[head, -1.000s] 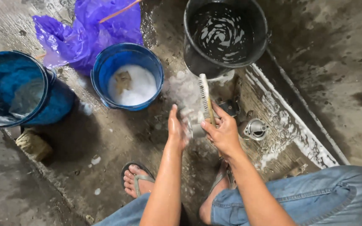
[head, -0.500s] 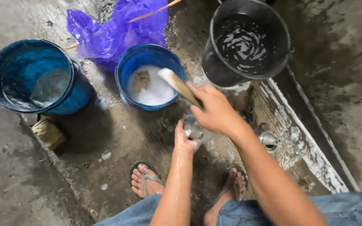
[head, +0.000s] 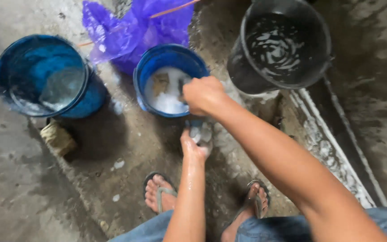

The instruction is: Washing and scrubbing small metal motor parts in buckets of soapy water using a brush.

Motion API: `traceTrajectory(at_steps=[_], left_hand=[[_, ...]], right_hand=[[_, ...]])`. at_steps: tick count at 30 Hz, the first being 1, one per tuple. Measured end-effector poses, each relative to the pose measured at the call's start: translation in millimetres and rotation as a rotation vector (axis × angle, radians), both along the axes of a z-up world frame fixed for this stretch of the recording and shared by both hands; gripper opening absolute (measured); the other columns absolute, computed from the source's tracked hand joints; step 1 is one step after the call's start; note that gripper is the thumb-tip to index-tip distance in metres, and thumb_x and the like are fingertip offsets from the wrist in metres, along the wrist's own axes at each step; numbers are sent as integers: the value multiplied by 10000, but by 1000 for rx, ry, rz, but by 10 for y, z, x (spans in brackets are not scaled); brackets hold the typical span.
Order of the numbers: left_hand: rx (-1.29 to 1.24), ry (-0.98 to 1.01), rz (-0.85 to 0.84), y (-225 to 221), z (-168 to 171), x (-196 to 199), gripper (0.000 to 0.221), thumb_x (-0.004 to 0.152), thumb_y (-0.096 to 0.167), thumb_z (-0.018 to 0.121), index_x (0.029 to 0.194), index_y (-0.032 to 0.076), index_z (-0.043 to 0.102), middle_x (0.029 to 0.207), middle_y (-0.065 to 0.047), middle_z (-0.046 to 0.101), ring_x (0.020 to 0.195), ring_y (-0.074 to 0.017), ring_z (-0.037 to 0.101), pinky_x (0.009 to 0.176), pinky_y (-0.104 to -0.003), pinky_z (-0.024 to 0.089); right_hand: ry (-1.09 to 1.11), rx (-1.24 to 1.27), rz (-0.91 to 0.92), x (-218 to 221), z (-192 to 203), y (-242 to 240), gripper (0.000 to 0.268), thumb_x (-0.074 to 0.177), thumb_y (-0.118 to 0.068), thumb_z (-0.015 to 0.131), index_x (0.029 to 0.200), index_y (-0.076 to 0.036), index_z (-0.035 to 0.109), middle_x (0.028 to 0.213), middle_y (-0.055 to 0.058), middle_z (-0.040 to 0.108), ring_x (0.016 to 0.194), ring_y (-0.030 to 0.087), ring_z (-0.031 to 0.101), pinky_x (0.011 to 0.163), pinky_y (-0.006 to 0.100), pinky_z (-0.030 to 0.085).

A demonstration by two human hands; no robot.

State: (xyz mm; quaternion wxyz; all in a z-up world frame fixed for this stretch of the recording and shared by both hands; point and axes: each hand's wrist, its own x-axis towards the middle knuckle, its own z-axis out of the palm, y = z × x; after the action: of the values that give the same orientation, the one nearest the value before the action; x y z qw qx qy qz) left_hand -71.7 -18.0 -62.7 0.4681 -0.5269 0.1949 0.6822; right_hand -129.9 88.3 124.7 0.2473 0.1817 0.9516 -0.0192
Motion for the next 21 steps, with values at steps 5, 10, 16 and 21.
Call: traceTrajectory(at_steps=[5, 10, 16, 21], left_hand=[[-36, 19, -21, -77, 493, 55, 447, 876, 497, 658, 979, 73, 754, 999, -165, 766, 907, -329, 752, 834, -519, 631], [58, 76, -107, 16, 212, 336, 408, 894, 520, 560, 968, 168, 754, 963, -79, 760, 925, -324, 701, 923, -505, 555], [38, 151, -294, 239, 391, 796, 459, 810, 527, 767, 1009, 116, 726, 994, -132, 705, 926, -371, 645, 693, -527, 604], [7, 303, -319, 173, 398, 680, 449, 871, 543, 718, 1069, 141, 735, 1139, -111, 676, 1121, -300, 592, 943, -487, 515]], right_hand=[[270, -353, -227, 1297, 1274, -451, 416, 920, -217, 615, 1323, -152, 696, 1020, 271, 738, 1004, 508, 674, 831, 633, 522], [671, -476, -691, 2677, -77, -1242, 559, 937, -249, 629, 1491, -272, 561, 871, 20, 599, 852, 217, 634, 844, 340, 484], [945, -74, -609, 2550, -195, -1109, 433, 1038, -241, 560, 1469, -251, 597, 782, 129, 604, 790, 352, 682, 670, 449, 556], [808, -24, -655, 2854, -380, -1405, 428, 994, -309, 573, 1418, -338, 623, 763, 175, 637, 719, 435, 670, 586, 535, 546]])
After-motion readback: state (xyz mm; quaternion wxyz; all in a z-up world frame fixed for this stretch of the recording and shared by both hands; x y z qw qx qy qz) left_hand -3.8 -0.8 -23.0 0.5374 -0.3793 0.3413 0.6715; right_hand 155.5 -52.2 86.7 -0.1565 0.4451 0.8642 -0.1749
